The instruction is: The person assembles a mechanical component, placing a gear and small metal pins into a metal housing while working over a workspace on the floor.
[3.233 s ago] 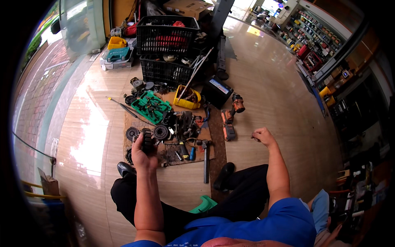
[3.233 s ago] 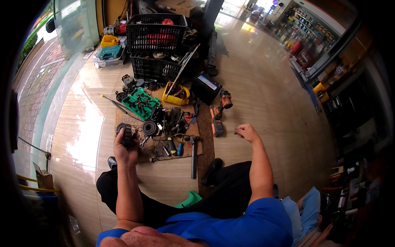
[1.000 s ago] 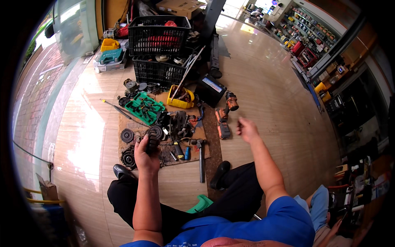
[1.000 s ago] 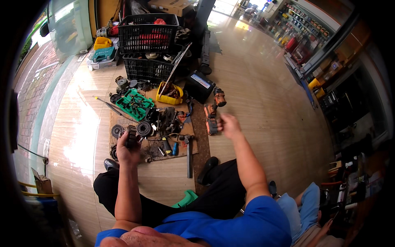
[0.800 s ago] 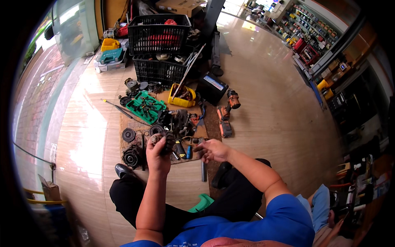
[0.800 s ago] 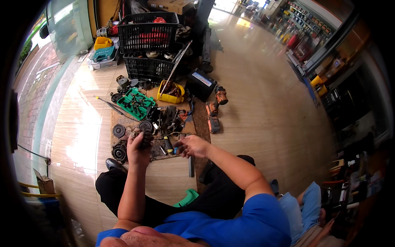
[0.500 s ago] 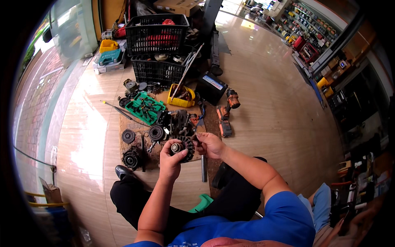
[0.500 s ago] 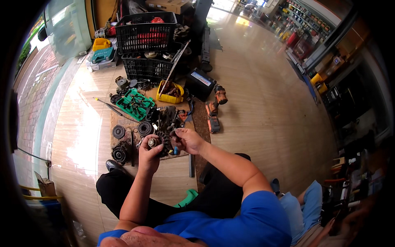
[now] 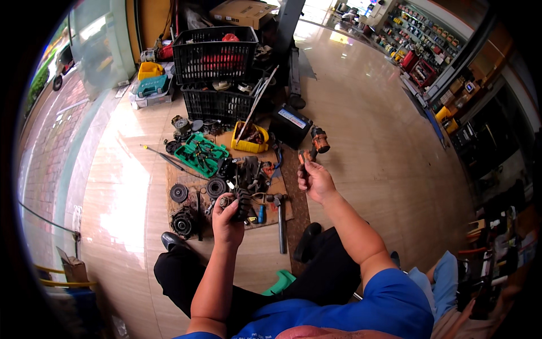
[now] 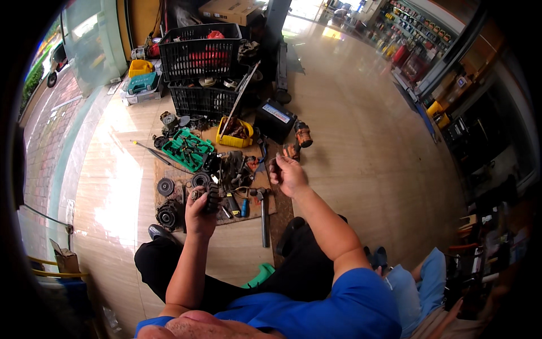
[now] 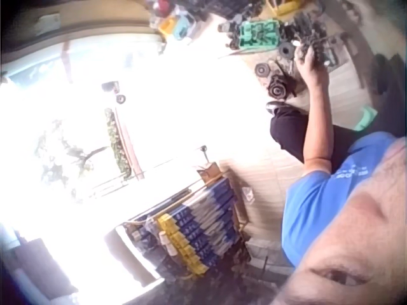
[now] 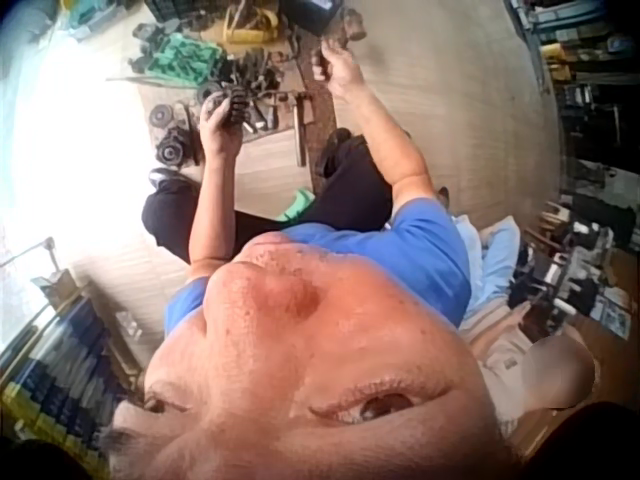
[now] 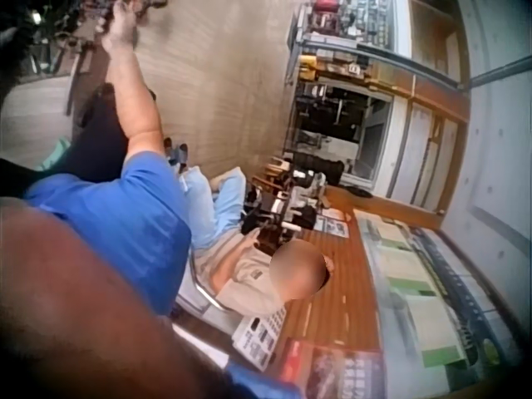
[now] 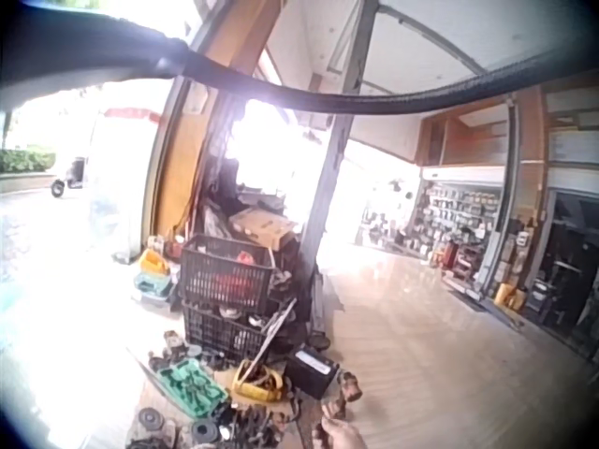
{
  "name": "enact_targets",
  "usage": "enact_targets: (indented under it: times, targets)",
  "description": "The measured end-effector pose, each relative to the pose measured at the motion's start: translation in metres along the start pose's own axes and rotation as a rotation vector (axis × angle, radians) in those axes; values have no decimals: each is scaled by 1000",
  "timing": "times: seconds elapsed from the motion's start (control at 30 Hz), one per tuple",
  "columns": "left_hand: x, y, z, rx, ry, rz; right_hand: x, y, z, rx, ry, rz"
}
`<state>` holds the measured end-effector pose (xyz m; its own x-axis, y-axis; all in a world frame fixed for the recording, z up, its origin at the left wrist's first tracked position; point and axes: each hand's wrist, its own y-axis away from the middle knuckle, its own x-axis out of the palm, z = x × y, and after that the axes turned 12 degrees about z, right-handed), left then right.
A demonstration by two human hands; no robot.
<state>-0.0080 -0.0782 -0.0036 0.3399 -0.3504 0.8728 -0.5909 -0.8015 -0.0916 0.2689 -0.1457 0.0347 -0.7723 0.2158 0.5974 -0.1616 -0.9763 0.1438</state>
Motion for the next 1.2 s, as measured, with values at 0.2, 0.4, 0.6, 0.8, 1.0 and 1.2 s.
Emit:
enact_targets:
  times: [0.2,0.4,0.6,0.8,1.0,1.2]
  targets:
    - [0,2,-2,-25,14,-31,-2,0,10,-73,53,-35]
    - [-7,0,-5,-3,56,4,-17,-2,22,-153,131,-132]
    - [-5,1,-15,23,73,-36,-26,3,41,-215,128,-135]
    - [-3,3,-16,12,77,-35,-32,2,46,-264,119,-134]
    - [-12,2,-22,12,111,-73,-51,6,65,-337,112,-289]
    - [-23,5,-28,11,74,-118,-67,11,77,-422,95,-360]
